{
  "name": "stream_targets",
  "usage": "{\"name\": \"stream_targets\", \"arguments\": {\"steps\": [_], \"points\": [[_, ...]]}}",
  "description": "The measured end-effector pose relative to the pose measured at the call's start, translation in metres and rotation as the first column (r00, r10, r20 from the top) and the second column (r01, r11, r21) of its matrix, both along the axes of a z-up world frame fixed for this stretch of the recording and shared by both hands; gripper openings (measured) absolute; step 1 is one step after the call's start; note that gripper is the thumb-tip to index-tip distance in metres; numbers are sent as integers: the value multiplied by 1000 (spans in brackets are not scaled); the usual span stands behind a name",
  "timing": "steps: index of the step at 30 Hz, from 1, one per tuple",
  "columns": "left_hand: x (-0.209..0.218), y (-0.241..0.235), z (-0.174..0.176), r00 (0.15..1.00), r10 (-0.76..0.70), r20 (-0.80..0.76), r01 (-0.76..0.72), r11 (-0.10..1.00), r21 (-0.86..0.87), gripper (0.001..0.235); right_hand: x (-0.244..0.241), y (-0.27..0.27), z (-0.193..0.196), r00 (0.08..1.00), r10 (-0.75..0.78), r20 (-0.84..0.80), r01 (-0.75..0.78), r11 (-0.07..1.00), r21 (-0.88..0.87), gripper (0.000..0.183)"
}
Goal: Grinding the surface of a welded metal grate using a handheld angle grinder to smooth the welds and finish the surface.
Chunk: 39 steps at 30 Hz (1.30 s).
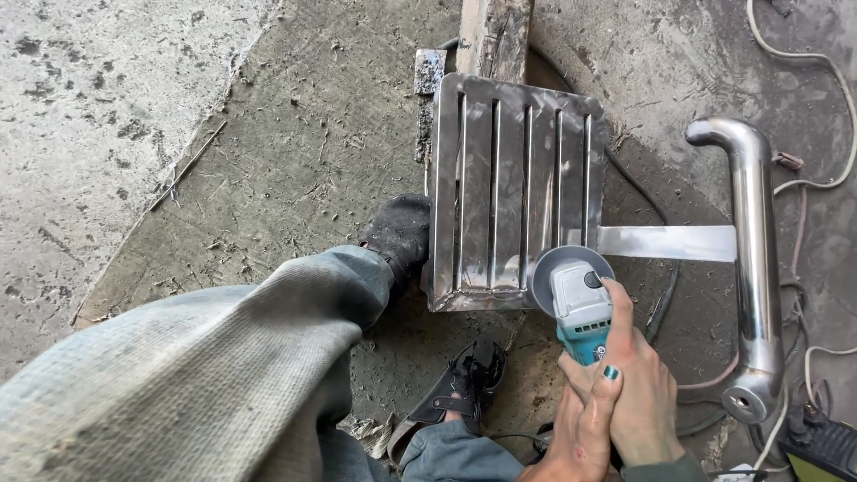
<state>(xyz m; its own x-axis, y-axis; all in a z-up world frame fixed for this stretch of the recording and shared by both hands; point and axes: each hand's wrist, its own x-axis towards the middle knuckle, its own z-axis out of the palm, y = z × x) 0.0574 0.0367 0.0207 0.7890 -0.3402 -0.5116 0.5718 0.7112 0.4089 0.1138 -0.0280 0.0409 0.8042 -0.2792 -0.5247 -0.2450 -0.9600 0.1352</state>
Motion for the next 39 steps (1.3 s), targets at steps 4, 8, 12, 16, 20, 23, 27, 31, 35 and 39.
{"name": "stream_targets", "arguments": {"steps": [4,8,12,16,20,23,27,31,35,39], "points": [[-4,-14,-13,999,43,28,-44,999,17,71,-2,1,1,999,9,-36,-11,997,-80,108],[-5,-13,-11,999,-10,-33,9,1000,-22,72,-1,6,4,1000,-8,-6,7,997,-75,106],[-5,-9,-7,992,126,30,-125,992,-18,68,0,8,2,999,32,-5,-32,999,-10,105],[-4,-15,-15,998,52,46,-55,997,49,71,5,10,5,998,26,-51,-29,998,-53,106],[-4,-13,-16,994,98,47,-98,995,-9,76,5,15,5,999,13,-52,-17,997,-72,106],[-7,-18,-19,1000,24,5,-25,999,25,63,3,15,6,997,22,-76,-34,987,-156,112],[-6,-16,-16,985,170,24,-170,985,-4,63,5,14,3,996,56,-64,-61,994,-91,109],[-6,-16,-19,995,95,37,-99,990,99,72,9,19,5,995,56,-83,-65,991,-115,109],[-5,-16,-18,983,166,85,-176,976,127,74,7,17,2,994,68,-81,-76,992,-99,111],[-6,-19,-19,979,203,18,-203,979,-5,74,7,21,6,993,73,-95,-89,981,-171,108]]}}
